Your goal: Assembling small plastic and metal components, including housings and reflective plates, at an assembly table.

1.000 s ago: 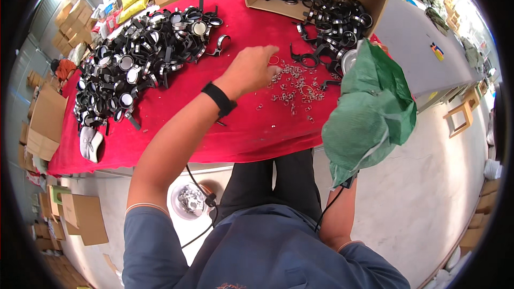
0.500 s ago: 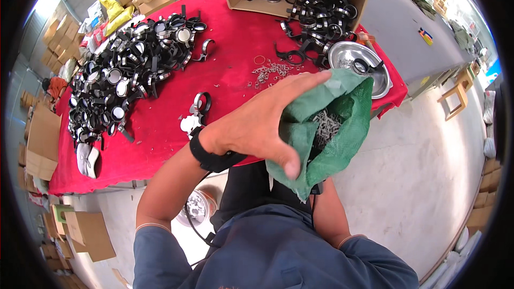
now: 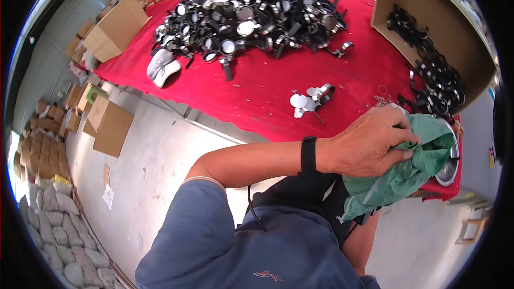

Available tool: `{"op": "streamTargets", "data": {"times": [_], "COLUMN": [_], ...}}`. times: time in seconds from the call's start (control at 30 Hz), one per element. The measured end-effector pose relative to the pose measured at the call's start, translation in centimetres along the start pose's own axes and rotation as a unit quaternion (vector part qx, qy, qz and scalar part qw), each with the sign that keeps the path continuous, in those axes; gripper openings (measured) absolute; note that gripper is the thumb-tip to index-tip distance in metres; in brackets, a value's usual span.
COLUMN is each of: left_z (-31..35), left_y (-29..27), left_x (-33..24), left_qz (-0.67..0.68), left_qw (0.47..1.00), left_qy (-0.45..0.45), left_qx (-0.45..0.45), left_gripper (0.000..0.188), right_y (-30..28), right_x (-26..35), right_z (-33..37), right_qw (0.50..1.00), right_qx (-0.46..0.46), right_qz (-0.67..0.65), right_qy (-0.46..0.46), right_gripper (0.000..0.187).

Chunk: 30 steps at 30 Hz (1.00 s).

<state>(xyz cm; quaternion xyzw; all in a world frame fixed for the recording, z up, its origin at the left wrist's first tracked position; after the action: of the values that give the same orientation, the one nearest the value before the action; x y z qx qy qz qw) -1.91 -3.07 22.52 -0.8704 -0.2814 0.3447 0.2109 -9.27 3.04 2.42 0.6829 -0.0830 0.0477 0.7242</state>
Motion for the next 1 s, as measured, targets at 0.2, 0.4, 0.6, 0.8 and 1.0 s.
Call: {"op": "streamTargets", "data": {"times": [0.2,0.4,0.6,0.8,1.0], "left_z": [1.3,3.9,8.3,14.1,16.3], "left_y": [-7.7,-10.9,-20.9,-36.0,-45.2], "left_x": [-1.1,-0.2,2.6,3.4,5.7], "left_qz": [-0.124,-0.24,-0.122,-0.178,-0.441], "left_qw": [0.98,0.967,0.95,0.859,0.786], "left_qy": [0.095,-0.036,-0.269,-0.364,-0.342], "left_qx": [-0.125,0.074,-0.102,-0.313,-0.266], "left_gripper": [0.058,0.044,0.036,0.043,0.044], "right_y": [1.8,2.7,2.4,1.9,-4.9], "right_x": [-3.5,-6.0,-5.3,-8.3,-6.8], "right_z": [-4.3,-6.5,-6.7,-5.8,0.0], "right_qw": [0.997,0.994,0.997,0.979,0.985], "right_qx": [0.012,0.014,-0.005,0.01,-0.069], "right_qz": [0.029,0.052,0.056,-0.093,-0.005], "right_qy": [0.066,0.1,0.06,0.181,0.157], "right_gripper": [0.071,0.072,0.073,0.068,0.059]}}
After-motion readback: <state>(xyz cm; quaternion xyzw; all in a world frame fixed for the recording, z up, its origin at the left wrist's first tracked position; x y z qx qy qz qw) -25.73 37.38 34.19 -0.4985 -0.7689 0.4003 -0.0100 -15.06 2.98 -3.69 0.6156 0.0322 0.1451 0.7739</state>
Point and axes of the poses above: each hand's wrist, its own z-axis away from the middle knuckle, its own y-axis out of the palm, x = y × z, the point moved 9 cm from there along -z, towards the middle knuckle, and after that the axes turned 13 degrees about -z, right-handed, at the moved point
